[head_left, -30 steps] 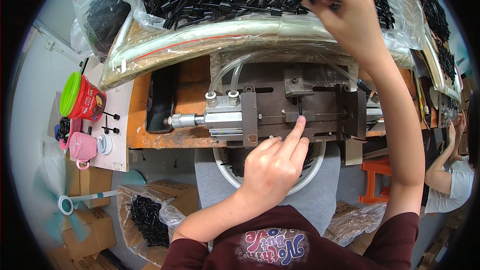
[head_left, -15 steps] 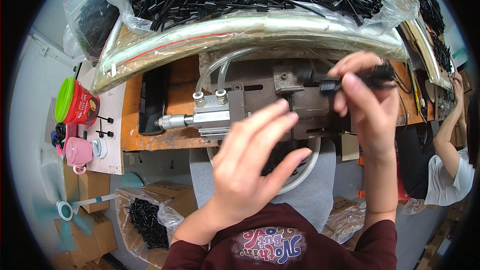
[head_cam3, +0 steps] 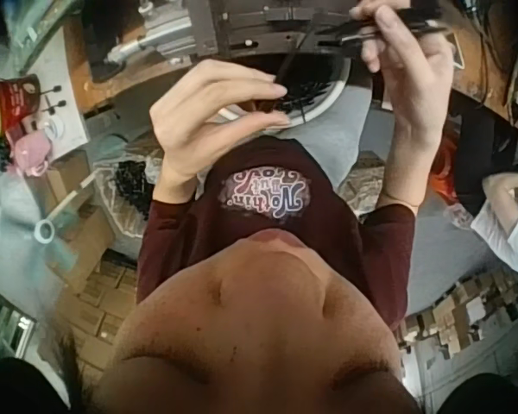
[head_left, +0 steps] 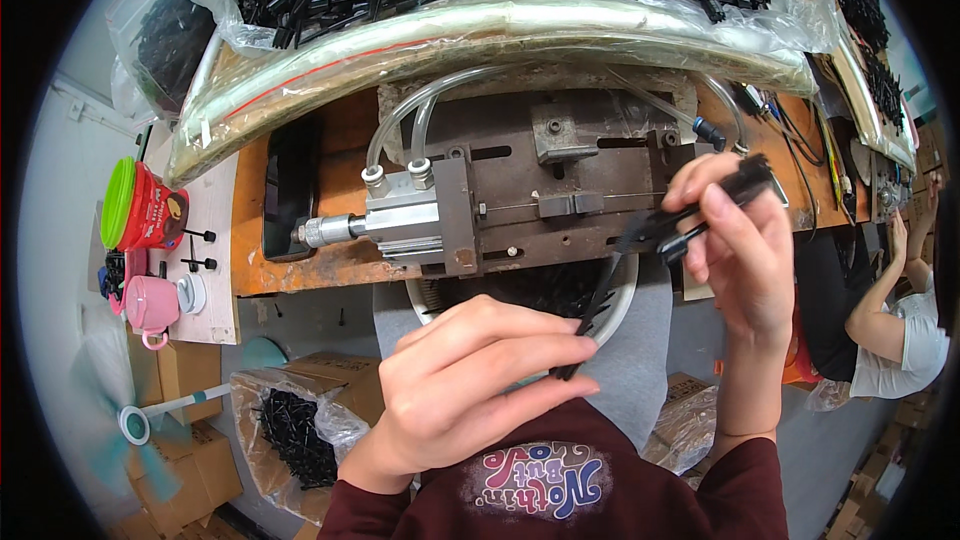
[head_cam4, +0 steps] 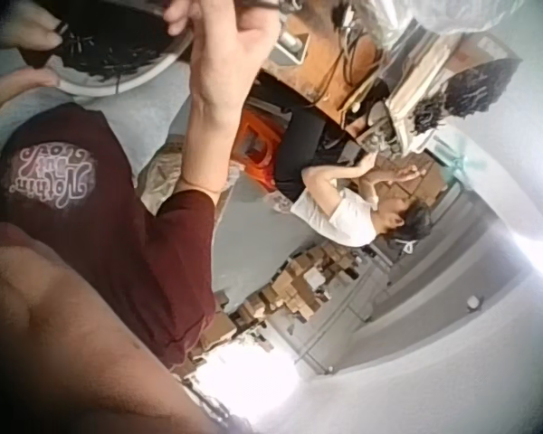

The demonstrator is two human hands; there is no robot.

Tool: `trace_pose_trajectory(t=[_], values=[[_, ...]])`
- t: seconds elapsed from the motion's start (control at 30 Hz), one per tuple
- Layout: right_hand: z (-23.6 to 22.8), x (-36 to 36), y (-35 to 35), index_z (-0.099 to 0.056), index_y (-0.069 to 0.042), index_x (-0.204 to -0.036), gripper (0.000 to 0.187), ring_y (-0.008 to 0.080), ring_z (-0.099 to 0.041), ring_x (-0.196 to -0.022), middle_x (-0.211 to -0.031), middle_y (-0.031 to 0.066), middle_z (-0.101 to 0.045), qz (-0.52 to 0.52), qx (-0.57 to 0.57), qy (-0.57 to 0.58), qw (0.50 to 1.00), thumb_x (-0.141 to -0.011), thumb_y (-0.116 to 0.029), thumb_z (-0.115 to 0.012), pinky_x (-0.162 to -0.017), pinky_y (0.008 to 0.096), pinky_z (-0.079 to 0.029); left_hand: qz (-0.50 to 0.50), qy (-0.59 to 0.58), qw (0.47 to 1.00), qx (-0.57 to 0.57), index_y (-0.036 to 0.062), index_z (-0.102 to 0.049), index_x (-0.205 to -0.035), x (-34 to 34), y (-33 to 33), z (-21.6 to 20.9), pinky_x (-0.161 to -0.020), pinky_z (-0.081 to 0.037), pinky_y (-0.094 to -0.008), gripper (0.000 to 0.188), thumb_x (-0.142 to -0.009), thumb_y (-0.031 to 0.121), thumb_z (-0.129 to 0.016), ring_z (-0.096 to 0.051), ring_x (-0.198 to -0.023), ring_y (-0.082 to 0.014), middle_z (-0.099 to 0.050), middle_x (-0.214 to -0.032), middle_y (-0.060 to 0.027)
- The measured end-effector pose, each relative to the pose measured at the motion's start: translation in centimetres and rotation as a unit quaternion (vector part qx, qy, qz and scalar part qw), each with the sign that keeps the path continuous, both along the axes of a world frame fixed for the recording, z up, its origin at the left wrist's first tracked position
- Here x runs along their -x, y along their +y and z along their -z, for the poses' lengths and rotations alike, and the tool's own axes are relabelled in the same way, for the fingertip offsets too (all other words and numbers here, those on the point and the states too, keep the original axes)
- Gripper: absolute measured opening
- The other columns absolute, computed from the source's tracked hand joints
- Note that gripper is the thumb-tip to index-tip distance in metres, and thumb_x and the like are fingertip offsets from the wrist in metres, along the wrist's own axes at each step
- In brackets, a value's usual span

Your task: Manually assemble black plastic electronic connectors and wires using a small pneumatic press machine.

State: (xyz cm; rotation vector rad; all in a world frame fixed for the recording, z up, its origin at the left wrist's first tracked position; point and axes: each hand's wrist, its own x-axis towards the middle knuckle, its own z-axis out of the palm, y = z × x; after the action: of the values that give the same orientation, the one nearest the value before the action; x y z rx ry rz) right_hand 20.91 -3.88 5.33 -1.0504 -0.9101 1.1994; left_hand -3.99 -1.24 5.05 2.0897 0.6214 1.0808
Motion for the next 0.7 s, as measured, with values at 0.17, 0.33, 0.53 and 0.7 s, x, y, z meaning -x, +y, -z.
trace_pose_trajectory(t=[0.17, 0.33, 0.53, 0.7], values=[[0.1, 1.4, -1.1, -0.069, 0.004, -0.101, 0.011, 0.0082, -0.062, -0.071, -0.116, 0.0132, -0.063, 0.129, -0.128, -0.221, 0.958, -0.096, -0.005, -0.066, -0.059, 0.0194, -0.047, -0.069, 0.053, 0.996, -0.026, -0.0007, -0.075, -0.099, -1.6, -0.3, 2.9, -0.069, -0.059, -0.0282, 0.034, -0.067, 0.001, -0.088, -0.07, -0.078, -0.0156, -0.065, -0.122, -0.0175], [0.8, 1.9, -1.8, -0.077, -0.004, -0.102, 0.022, 0.0137, -0.058, -0.085, -0.109, 0.0083, -0.053, 0.234, -0.232, -0.523, 0.786, -0.081, -0.003, -0.08, -0.073, 0.0264, -0.048, -0.116, 0.159, 0.967, -0.159, 0.0039, -0.074, -0.097, -3.4, 0.2, 5.2, -0.064, -0.055, -0.0277, 0.027, -0.072, 0.007, -0.082, -0.069, -0.072, -0.017, -0.071, -0.121, -0.013], [1.6, 2.3, -2.7, -0.079, -0.007, -0.106, 0.042, 0.0167, -0.059, -0.086, -0.101, 0.0056, -0.053, 0.238, -0.244, -0.577, 0.742, -0.067, 0.009, -0.08, -0.072, 0.027, -0.051, -0.143, 0.191, 0.949, -0.204, 0.004, -0.073, -0.096, -4.6, 0.9, 5.2, -0.059, -0.051, -0.027, 0.026, -0.072, 0.01, -0.082, -0.068, -0.067, -0.0162, -0.072, -0.12, -0.012], [2.7, 2.1, -3.6, -0.077, -0.003, -0.112, 0.056, 0.0215, -0.063, -0.09, -0.105, 0.0089, -0.056, 0.218, -0.261, -0.599, 0.725, -0.057, 0.009, -0.072, -0.074, 0.0314, -0.054, -0.135, 0.21, 0.95, -0.188, 0.0039, -0.073, -0.097, -4.3, 0.9, 4.7, -0.06, -0.052, -0.0269, 0.027, -0.072, 0.011, -0.083, -0.068, -0.068, -0.0172, -0.072, -0.119, -0.0117]])
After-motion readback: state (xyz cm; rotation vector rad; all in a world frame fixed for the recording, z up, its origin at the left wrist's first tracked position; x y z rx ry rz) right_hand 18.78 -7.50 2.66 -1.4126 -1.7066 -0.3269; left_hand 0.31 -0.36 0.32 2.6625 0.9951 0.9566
